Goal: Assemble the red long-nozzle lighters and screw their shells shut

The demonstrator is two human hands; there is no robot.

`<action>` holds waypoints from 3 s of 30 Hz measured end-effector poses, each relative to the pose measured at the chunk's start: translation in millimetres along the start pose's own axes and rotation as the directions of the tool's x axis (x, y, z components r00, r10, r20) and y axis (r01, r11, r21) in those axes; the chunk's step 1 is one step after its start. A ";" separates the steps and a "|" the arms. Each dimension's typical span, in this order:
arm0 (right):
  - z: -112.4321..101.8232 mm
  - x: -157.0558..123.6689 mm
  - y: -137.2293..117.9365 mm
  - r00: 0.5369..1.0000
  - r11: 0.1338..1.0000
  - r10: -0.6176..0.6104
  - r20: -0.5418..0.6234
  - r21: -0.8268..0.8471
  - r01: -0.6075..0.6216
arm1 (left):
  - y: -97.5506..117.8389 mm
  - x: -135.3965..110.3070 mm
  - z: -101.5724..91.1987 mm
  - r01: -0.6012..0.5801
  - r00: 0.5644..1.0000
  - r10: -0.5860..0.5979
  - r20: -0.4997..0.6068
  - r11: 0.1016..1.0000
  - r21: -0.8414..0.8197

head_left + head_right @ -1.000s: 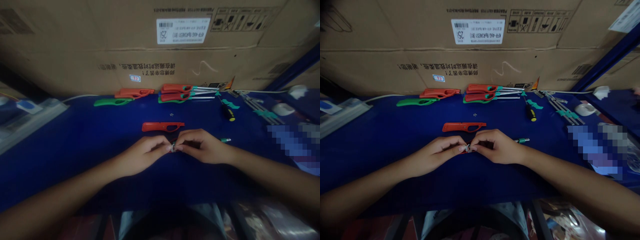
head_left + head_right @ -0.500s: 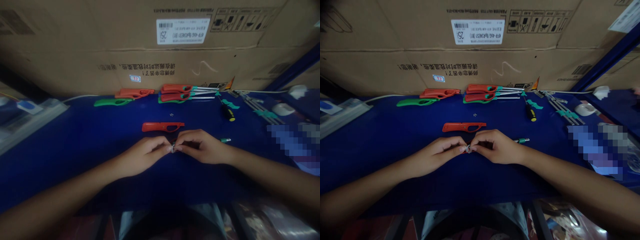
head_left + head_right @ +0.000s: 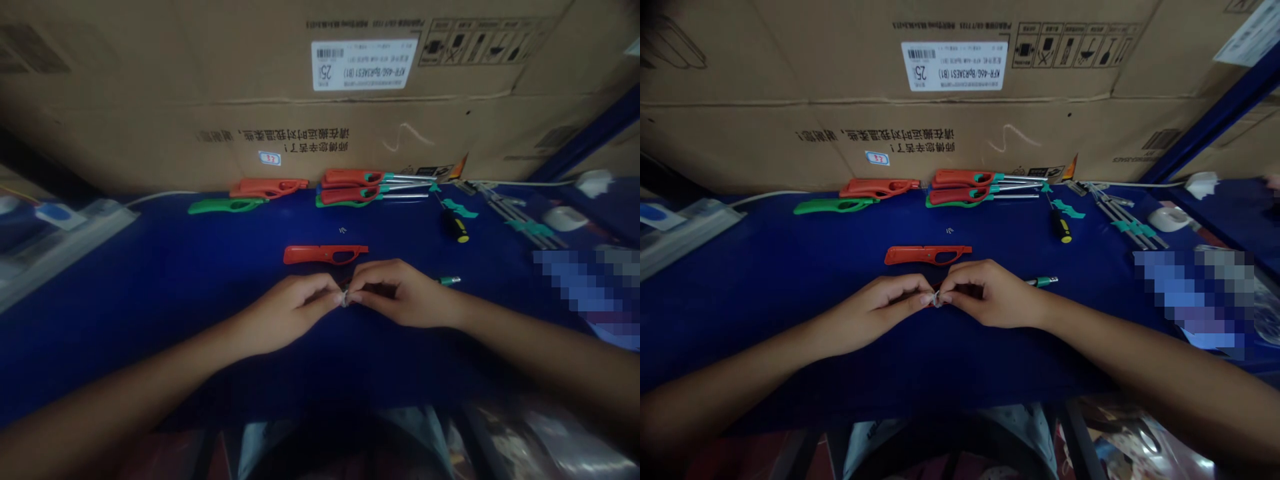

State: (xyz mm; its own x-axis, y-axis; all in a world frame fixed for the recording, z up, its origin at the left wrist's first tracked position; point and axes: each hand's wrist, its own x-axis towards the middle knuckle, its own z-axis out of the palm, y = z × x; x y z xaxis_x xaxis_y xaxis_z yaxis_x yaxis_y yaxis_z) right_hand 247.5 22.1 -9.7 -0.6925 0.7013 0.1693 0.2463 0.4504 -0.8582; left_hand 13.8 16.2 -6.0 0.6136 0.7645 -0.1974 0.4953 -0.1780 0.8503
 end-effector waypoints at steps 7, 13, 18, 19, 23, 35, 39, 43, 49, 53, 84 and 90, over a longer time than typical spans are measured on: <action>1.0 0.5 1.1 0.999 0.996 0.042 -0.030 0.074 -0.040 | 0.9 0.8 0.1 -0.009 1.000 0.009 -0.011 0.998 -0.062; 1.2 -0.4 0.2 0.971 0.931 0.232 -0.059 0.302 -0.204 | 6.7 -1.0 -2.0 0.004 1.000 -0.008 -0.025 0.988 -0.154; 0.8 -1.0 0.9 0.948 0.900 0.312 -0.059 0.340 -0.275 | 7.0 -1.1 -2.4 -0.012 1.000 0.009 -0.020 0.988 -0.154; 0.9 -0.9 1.0 0.948 0.900 0.313 -0.061 0.338 -0.275 | 6.6 -0.8 -1.8 -0.022 0.999 0.017 -0.031 0.989 -0.148; 1.9 -0.9 0.4 0.946 0.901 0.317 -0.071 0.333 -0.277 | 4.4 0.4 1.6 -0.035 0.997 0.024 -0.067 0.986 -0.162; 4.5 0.3 -3.7 0.935 0.904 0.341 -0.097 0.308 -0.297 | 4.9 -0.2 5.2 0.002 0.997 -0.016 -0.081 0.985 -0.171; 5.0 1.0 -5.4 0.933 0.903 0.346 -0.098 0.303 -0.303 | 5.2 1.1 6.1 0.019 0.997 -0.034 -0.072 0.981 -0.193; 4.8 1.9 -7.8 0.930 0.900 0.354 -0.096 0.305 -0.311 | 6.1 1.4 6.5 0.029 0.996 -0.044 -0.073 0.979 -0.200; 5.7 2.2 -8.6 0.940 0.912 0.324 -0.106 0.300 -0.281 | 6.6 0.7 6.1 0.036 0.997 -0.049 -0.067 0.981 -0.189; 4.9 1.8 -7.2 0.944 0.907 0.318 -0.091 0.319 -0.275 | 7.2 1.0 5.2 0.028 0.997 -0.040 -0.066 0.983 -0.182; 3.8 2.7 -6.2 0.926 0.890 0.361 -0.110 0.338 -0.307 | 8.8 2.6 2.7 0.011 0.997 -0.021 -0.073 0.990 -0.140; 3.6 3.6 -10.1 0.932 0.901 0.346 -0.108 0.314 -0.298 | 8.8 1.9 2.8 0.021 0.997 -0.031 -0.065 0.989 -0.144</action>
State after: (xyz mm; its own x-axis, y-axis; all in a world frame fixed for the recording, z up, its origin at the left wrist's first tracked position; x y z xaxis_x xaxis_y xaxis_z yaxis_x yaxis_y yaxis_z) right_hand 240.1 18.1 -2.1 -0.4873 0.8690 -0.0866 0.2151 0.0233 -0.9763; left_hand 21.1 14.4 -0.3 0.5569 0.8081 -0.1917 0.4147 -0.0706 0.9072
